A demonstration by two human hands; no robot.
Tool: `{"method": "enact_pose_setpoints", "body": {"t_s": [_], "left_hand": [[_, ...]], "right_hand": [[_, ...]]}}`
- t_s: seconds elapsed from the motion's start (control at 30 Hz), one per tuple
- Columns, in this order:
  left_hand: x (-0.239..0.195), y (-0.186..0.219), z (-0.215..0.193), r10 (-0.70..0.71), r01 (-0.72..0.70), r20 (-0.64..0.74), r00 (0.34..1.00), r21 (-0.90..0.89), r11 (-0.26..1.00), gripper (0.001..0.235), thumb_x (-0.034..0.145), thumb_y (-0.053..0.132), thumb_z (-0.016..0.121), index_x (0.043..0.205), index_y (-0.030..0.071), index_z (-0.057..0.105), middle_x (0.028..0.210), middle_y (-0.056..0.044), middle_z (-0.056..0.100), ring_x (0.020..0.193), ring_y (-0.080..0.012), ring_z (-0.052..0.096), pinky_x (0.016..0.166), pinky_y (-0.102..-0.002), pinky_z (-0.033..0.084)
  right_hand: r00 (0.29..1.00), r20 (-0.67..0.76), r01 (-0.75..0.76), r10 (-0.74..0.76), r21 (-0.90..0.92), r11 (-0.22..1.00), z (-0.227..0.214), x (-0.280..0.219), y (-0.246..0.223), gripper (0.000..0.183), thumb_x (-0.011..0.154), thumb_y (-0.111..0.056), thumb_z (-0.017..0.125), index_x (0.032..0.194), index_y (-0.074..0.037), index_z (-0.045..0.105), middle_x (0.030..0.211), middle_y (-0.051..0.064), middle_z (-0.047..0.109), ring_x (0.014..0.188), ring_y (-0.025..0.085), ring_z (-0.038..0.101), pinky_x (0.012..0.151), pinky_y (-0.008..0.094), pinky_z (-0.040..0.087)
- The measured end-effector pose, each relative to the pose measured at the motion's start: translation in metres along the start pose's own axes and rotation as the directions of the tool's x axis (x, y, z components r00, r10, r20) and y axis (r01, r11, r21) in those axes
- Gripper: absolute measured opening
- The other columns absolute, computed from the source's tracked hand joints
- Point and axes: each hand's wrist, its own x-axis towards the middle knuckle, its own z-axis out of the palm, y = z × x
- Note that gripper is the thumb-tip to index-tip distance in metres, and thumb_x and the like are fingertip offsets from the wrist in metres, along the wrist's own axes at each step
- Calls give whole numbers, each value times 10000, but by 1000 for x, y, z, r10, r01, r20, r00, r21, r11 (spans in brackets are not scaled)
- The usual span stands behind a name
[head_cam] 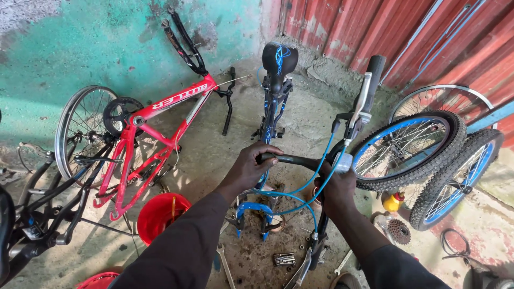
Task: The person assembles the handlebar onto a blue bicycle frame. They insert the handlebar into the stem, align the brake and gear cables, and secure the assembly using a wrench to tighten the bolts.
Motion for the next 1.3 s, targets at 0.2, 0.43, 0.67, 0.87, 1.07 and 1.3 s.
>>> {"method": "enact_pose_setpoints", "body": {"t_s": [0.2, 0.43, 0.67, 0.87, 1.07, 1.3], "left_hand": [[2, -34, -1, -61, 63, 21, 998, -130, 990, 140, 1016, 102, 749, 1149, 77, 783, 1000, -178, 738, 1014, -262, 719, 880, -426, 590], [-1, -20, -11, -44, 43, -12, 999, -86, 995, 416, 944, 157, 843, 1316, 72, 678, 1046, -194, 737, 1026, -256, 706, 914, -467, 589], [0, -6, -15, -94, 95, 56, 994, -21, 995, 313, 1038, 138, 724, 1322, 38, 640, 1128, -285, 701, 1105, -456, 697, 899, -598, 599], [4, -14, -17, -119, 119, 97, 988, 14, 993, 284, 1072, 111, 651, 1289, -59, 584, 1120, -359, 645, 1104, -563, 664, 840, -658, 594], [14, -54, -30, -113, 132, 201, 973, -86, 987, 260, 1102, 172, 623, 1264, -30, 606, 1087, -310, 669, 1083, -432, 686, 842, -591, 561], [14, -94, -23, -56, 104, 159, 986, -305, 947, 186, 1074, 181, 687, 1161, 18, 665, 1009, -128, 703, 1041, -205, 627, 892, -421, 533]], "right_hand": [[999, 20, 41, -41, -20, 999, -5, 4, 7, 274, 798, -111, 822, 925, 19, 617, 641, 140, 585, 422, 227, 591, 314, 357, 479], [984, 21, 179, -178, -17, 984, 3, 10, -14, 266, 819, -109, 806, 921, 11, 592, 681, 133, 587, 442, 207, 581, 369, 321, 476], [766, 234, 643, -599, -297, 706, 8, 29, -40, 325, 853, -173, 851, 961, 16, 610, 826, 209, 575, 731, 349, 606, 618, 431, 489], [380, 544, 925, -748, -253, 285, 33, 32, -75, 250, 777, -29, 823, 933, 33, 638, 933, 237, 536, 852, 556, 581, 746, 542, 507], [260, 740, 966, -621, -198, 169, 63, 31, -99, 325, 739, -71, 819, 1017, -12, 660, 967, 218, 554, 844, 595, 578, 670, 594, 502], [259, 888, 965, -379, -250, 75, 96, 26, -116, 398, 787, -362, 839, 1017, -105, 640, 1028, 144, 579, 861, 582, 619, 682, 644, 520]]}}
